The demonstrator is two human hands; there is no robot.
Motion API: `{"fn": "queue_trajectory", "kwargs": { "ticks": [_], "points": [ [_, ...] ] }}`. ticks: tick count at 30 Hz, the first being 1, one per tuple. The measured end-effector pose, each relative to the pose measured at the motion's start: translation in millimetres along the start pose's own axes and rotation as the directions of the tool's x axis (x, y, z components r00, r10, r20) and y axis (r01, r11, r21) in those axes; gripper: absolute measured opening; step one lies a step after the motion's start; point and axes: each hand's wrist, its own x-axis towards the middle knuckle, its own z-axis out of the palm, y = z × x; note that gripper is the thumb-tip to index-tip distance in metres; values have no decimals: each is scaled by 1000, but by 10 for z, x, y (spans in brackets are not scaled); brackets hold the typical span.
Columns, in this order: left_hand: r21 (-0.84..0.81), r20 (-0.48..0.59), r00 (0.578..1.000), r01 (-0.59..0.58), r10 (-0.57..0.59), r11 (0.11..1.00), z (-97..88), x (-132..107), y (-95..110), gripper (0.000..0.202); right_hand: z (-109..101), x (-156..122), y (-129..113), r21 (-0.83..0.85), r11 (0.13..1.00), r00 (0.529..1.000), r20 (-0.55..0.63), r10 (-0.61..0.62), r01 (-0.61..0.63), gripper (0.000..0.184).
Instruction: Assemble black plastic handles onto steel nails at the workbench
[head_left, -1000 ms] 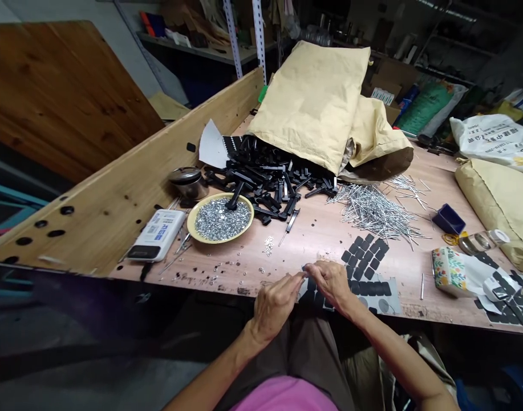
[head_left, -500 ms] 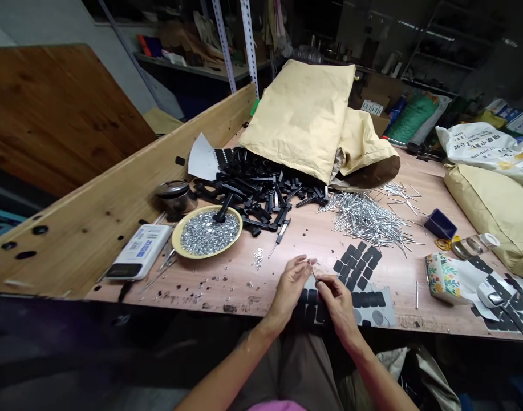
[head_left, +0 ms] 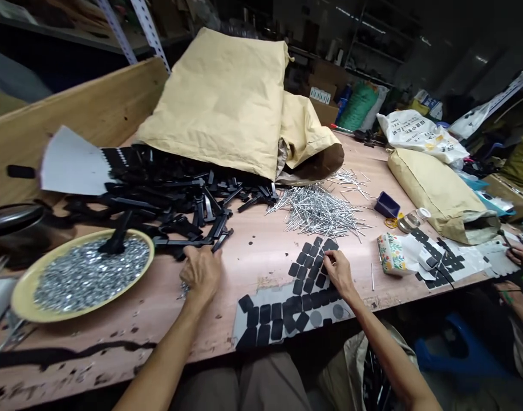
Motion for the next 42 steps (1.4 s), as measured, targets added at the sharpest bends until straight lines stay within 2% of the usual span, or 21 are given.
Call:
{"fn": "queue_trajectory", "kwargs": {
  "ticks": [3,6,8,11,14,17,19,21,24,27,28,31,32,33,35,36,37,39,40,41,42],
  "points": [
    [-88,-17,994,-111,109,990,-75,-53,-27,31,-27,95,69,-181,982,999,-3,-46,45,22],
    [-292,-1,984,-169,177,941,-165,-180,-31,28,-76,172,71,-338,938,996,73,-51,73,23],
    [-514,124,980,-71,156,855,-217,-297,-9,31,-122,225,42,-442,893,993,112,-41,86,22],
    [-803,346,915,176,205,570,-285,-488,47,47,-183,307,6,-565,813,987,144,-71,141,19],
    [-858,485,827,388,284,335,-345,-637,98,58,-204,357,34,-615,750,968,194,-157,245,16],
    [-807,590,744,548,314,220,-370,-712,139,48,-197,372,109,-628,717,953,228,-202,302,18],
    [-760,650,710,613,272,217,-351,-737,171,35,-194,392,156,-628,706,944,237,-229,329,19],
    [-716,697,683,649,218,257,-307,-759,204,28,-195,430,187,-627,689,932,247,-265,362,20],
    [-676,735,648,678,200,289,-239,-799,241,34,-178,464,210,-628,668,916,265,-300,400,22],
    [-634,773,605,723,191,273,-230,-830,256,39,-112,340,226,-594,666,892,319,-321,452,22],
    [-615,788,583,741,197,268,-242,-836,258,42,-87,264,232,-543,664,856,374,-356,513,23],
    [-596,801,540,756,257,269,-283,-846,258,42,-54,64,239,-281,622,657,535,-530,731,25],
    [-609,791,547,744,275,273,-291,-850,259,39,-64,38,236,-237,619,632,538,-558,749,27],
    [-626,778,558,728,289,279,-293,-857,260,36,-82,34,230,-252,640,661,513,-548,726,29],
    [-658,752,588,697,297,286,-280,-877,265,33,-120,65,209,-354,706,778,426,-462,613,31],
    [-669,743,602,683,292,293,-269,-889,268,33,-133,81,195,-368,718,795,412,-445,591,30],
    [-676,737,614,671,281,305,-255,-900,272,34,-139,91,181,-344,710,774,435,-460,615,28],
    [-677,734,628,648,258,349,-224,-918,275,38,-136,101,159,-257,642,664,517,-540,723,25],
    [-678,730,637,633,248,374,-209,-923,274,41,-134,109,153,-243,609,628,537,-563,755,25],
    [-678,727,642,618,243,398,-196,-926,271,42,-133,122,152,-273,596,635,531,-561,755,27],
    [-679,724,646,603,243,420,-184,-929,266,43,-134,139,154,-324,599,669,508,-543,732,30]
  ]
}}
